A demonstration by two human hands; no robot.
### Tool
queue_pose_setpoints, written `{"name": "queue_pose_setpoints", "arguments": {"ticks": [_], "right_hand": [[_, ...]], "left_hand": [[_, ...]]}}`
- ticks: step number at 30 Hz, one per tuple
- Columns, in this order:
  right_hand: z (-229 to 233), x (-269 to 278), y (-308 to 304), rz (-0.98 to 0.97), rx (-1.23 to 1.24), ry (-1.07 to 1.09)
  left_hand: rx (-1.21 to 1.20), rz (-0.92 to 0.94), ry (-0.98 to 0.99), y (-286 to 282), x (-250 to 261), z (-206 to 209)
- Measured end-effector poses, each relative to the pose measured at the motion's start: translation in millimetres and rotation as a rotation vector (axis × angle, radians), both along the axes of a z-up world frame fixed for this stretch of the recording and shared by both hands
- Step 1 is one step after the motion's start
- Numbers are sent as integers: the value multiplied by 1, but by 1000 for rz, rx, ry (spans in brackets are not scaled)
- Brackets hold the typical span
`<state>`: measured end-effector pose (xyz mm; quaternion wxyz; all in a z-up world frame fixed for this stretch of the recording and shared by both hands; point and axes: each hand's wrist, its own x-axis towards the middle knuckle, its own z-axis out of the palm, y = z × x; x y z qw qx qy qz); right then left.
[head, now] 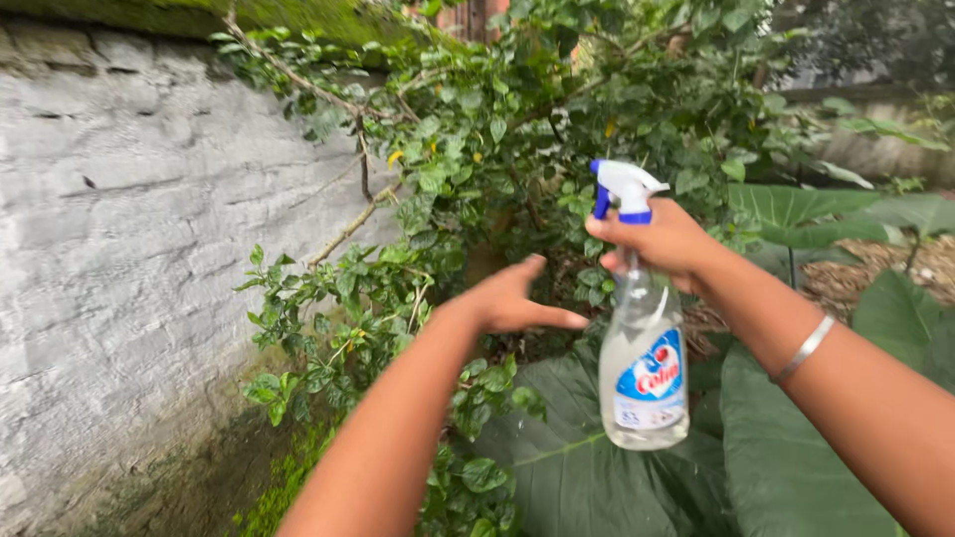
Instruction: The person sprays a plant with a liquid from a spray bottle and uses their hand to touch and move various leaves.
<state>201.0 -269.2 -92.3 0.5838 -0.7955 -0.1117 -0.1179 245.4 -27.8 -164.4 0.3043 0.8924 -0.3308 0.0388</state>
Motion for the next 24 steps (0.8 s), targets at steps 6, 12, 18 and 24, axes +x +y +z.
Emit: {"name": "queue_pose_setpoints", "arguments": {"ticks": [6, 12, 18, 24], "right_hand": [[17, -1, 39, -90, 143, 23], [19, -5, 41, 222, 248, -128], [-13, 3, 25, 437, 222, -5], [-25, 11, 11, 458, 211, 181]], "left_hand": [[-348, -403, 395, -52, -29, -38], [-646, -293, 338, -40, -44, -47], [-551, -140, 228, -43, -59, -53], [-303, -10, 46, -47, -60, -58]]}}
